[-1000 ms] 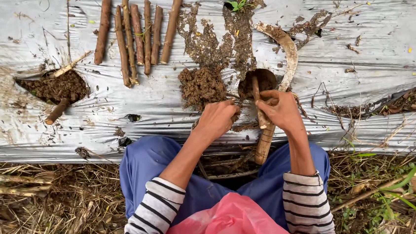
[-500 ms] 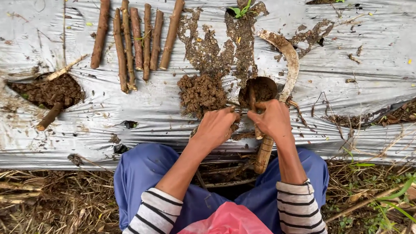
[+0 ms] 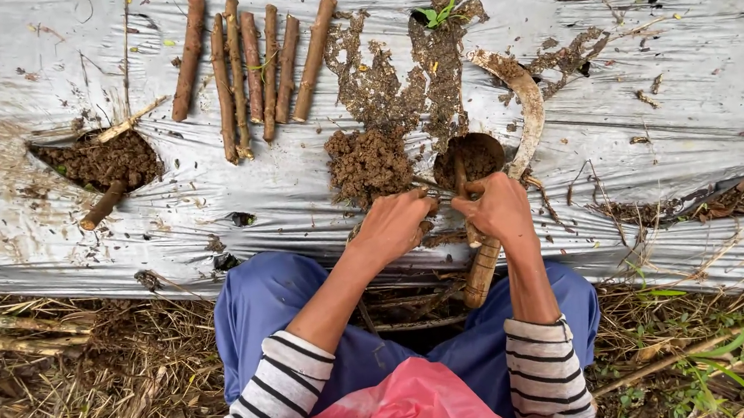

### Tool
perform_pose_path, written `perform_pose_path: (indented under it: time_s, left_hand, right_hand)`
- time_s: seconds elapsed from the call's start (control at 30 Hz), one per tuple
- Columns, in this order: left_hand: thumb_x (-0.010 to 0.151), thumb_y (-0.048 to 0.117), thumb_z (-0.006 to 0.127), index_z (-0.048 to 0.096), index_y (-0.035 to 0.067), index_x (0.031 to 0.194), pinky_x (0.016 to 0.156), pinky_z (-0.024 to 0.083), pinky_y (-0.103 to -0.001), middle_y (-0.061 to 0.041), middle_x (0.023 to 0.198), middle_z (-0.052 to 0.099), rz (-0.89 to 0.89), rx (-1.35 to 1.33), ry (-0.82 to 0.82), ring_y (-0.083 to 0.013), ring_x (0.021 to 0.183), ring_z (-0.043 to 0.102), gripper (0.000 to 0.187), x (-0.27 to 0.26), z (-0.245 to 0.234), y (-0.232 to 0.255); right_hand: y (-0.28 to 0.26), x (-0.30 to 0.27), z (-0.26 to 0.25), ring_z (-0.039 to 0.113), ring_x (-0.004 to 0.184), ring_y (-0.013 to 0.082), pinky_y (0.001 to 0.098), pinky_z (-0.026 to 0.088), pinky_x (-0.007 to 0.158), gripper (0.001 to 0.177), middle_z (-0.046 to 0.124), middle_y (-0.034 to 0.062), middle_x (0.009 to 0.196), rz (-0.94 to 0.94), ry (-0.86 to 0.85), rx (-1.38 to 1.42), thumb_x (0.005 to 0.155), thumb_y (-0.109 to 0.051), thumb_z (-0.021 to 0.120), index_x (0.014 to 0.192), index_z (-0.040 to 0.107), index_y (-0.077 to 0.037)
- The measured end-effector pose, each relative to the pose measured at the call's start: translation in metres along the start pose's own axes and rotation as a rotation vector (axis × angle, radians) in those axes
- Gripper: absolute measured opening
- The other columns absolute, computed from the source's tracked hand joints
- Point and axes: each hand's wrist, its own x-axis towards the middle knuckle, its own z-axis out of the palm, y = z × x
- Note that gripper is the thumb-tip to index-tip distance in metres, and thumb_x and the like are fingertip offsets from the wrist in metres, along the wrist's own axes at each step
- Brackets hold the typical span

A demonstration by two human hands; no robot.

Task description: The person uses a sickle to dig holes in the soil through a plastic sheet and plants small wooden cuttings into them. They then cover the cuttings with soil using their hands and the sickle.

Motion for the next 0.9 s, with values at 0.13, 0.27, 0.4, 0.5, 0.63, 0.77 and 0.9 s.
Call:
perform_pose_path:
  time_s: [0.13, 0.27, 0.4, 0.5, 0.63, 0.77, 0.9]
  left_hand:
    - [0.079, 0.002, 0.074, 0.071, 0.002, 0.118, 0.077, 0.061, -0.051, -0.020, 0.121, 0.070, 0.010, 0.024, 0.017, -0.0379, 0.094, 0.075, 0.039, -0.005, -0.014, 0.011]
    - [0.088, -0.002, 0.064, 0.064, -0.015, 0.118, 0.082, 0.058, -0.055, -0.037, 0.114, 0.065, 0.047, -0.064, 0.080, -0.0522, 0.094, 0.067, 0.033, -0.018, -0.019, 0.018]
    - [0.079, 0.009, 0.071, 0.068, 0.005, 0.121, 0.076, 0.060, -0.053, -0.019, 0.118, 0.069, 0.079, 0.079, 0.090, -0.0408, 0.095, 0.073, 0.042, 0.001, 0.021, -0.011]
    - [0.080, 0.010, 0.072, 0.068, 0.006, 0.123, 0.081, 0.060, -0.054, -0.018, 0.121, 0.069, 0.061, 0.095, 0.082, -0.0413, 0.099, 0.073, 0.043, -0.003, 0.019, -0.004]
    - [0.083, 0.011, 0.071, 0.067, 0.006, 0.125, 0.085, 0.059, -0.054, -0.020, 0.125, 0.068, 0.073, 0.110, 0.115, -0.0426, 0.105, 0.071, 0.042, -0.007, 0.021, -0.002]
    - [0.081, 0.013, 0.070, 0.068, 0.011, 0.117, 0.073, 0.061, -0.049, -0.014, 0.118, 0.069, 0.152, 0.189, 0.148, -0.0386, 0.100, 0.072, 0.036, -0.013, 0.036, -0.011]
    - [0.089, 0.007, 0.059, 0.070, 0.013, 0.118, 0.073, 0.061, -0.037, -0.012, 0.123, 0.068, 0.226, 0.221, 0.206, -0.0334, 0.116, 0.068, 0.032, -0.024, 0.017, 0.002]
  right_hand:
    - [0.001, 0.010, 0.005, 0.073, 0.076, 0.0469, 0.0526, 0.058, 0.067, 0.026, 0.072, 0.0245, 0.071, 0.021, 0.020, 0.006, 0.083, -0.030, 0.081, 0.085, 0.080, -0.004]
    - [0.011, 0.015, 0.015, 0.070, 0.084, 0.0539, 0.0601, 0.055, 0.069, 0.029, 0.072, 0.0288, 0.078, 0.037, -0.007, -0.026, 0.081, -0.033, 0.081, 0.089, 0.080, -0.005]
    - [0.014, 0.012, 0.016, 0.066, 0.092, 0.0604, 0.0658, 0.055, 0.077, 0.029, 0.072, 0.0332, 0.084, 0.018, 0.023, -0.013, 0.083, -0.030, 0.079, 0.099, 0.080, -0.005]
    - [0.009, -0.002, 0.008, 0.065, 0.099, 0.0610, 0.0699, 0.054, 0.081, 0.036, 0.072, 0.0345, 0.092, -0.016, 0.022, -0.022, 0.084, -0.031, 0.079, 0.105, 0.079, -0.003]
    - [0.002, -0.027, -0.012, 0.061, 0.111, 0.0608, 0.0732, 0.050, 0.090, 0.037, 0.073, 0.0332, 0.104, -0.081, -0.021, -0.006, 0.090, -0.033, 0.073, 0.112, 0.077, -0.004]
    - [0.019, -0.050, -0.014, 0.071, 0.082, 0.0426, 0.0522, 0.058, 0.070, 0.035, 0.074, 0.0278, 0.090, -0.223, 0.072, 0.222, 0.097, -0.024, 0.071, 0.120, 0.074, 0.001]
    - [0.049, -0.059, -0.007, 0.073, 0.075, 0.0326, 0.0401, 0.057, 0.056, 0.027, 0.073, 0.0269, 0.090, -0.258, 0.273, 0.473, 0.096, -0.017, 0.079, 0.117, 0.076, 0.000]
